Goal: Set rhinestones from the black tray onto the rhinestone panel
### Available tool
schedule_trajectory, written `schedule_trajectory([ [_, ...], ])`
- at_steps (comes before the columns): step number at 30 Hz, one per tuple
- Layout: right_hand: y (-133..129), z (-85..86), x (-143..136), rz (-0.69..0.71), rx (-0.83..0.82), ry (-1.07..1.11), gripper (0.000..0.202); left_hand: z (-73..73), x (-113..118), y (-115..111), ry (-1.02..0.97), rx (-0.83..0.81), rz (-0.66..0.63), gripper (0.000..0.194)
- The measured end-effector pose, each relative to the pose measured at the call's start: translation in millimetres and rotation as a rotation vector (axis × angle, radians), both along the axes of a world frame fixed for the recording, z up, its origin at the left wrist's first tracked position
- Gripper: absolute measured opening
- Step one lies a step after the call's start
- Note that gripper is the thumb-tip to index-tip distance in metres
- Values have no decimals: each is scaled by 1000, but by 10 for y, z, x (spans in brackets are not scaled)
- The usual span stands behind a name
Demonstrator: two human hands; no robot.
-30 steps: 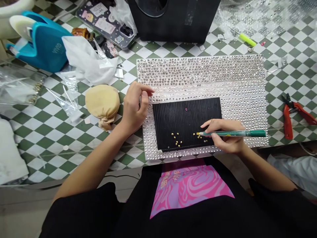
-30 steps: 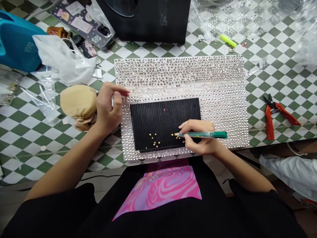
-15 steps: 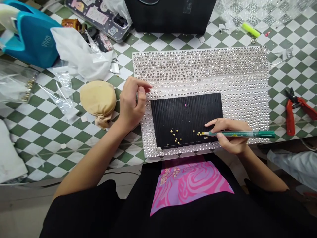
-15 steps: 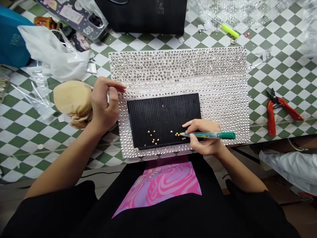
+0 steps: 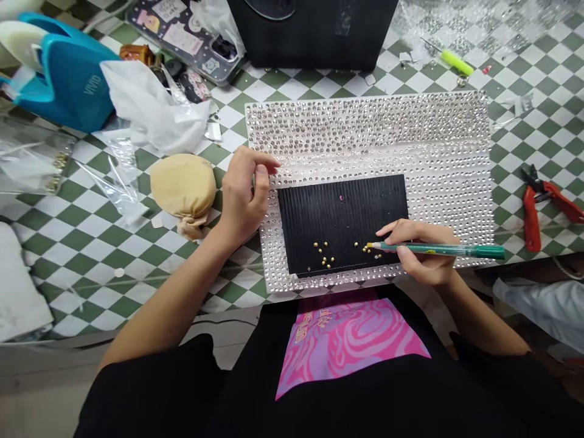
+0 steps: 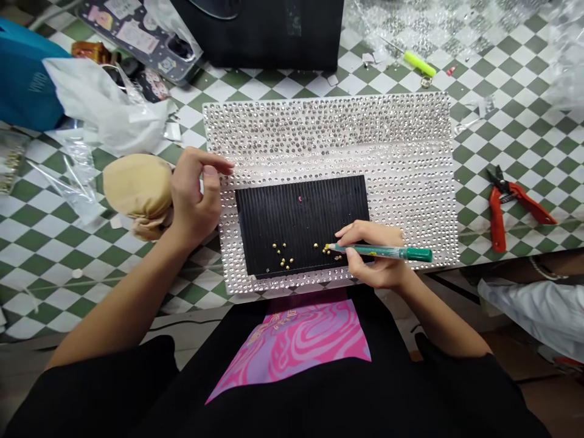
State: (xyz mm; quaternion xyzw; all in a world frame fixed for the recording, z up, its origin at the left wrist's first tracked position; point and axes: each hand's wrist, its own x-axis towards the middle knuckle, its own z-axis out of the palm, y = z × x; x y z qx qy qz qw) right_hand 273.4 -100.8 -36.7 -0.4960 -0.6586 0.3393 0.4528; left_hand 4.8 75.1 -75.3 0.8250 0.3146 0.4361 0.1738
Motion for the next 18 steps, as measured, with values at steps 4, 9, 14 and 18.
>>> schedule_trajectory([
  [4,40,18,-35,14,9,-82,23,52,5,-54,41,-131,59,27],
  [9,85,40,-68,47,34,-149,19,87,5,-77,65,-156,59,27],
  [14,112,56,-94,104,60,-159,19,66,24,-57,5,-88,41,24],
  [18,108,66,-111,85,14,-173,20,54,27,-53,11,-69,49,25],
])
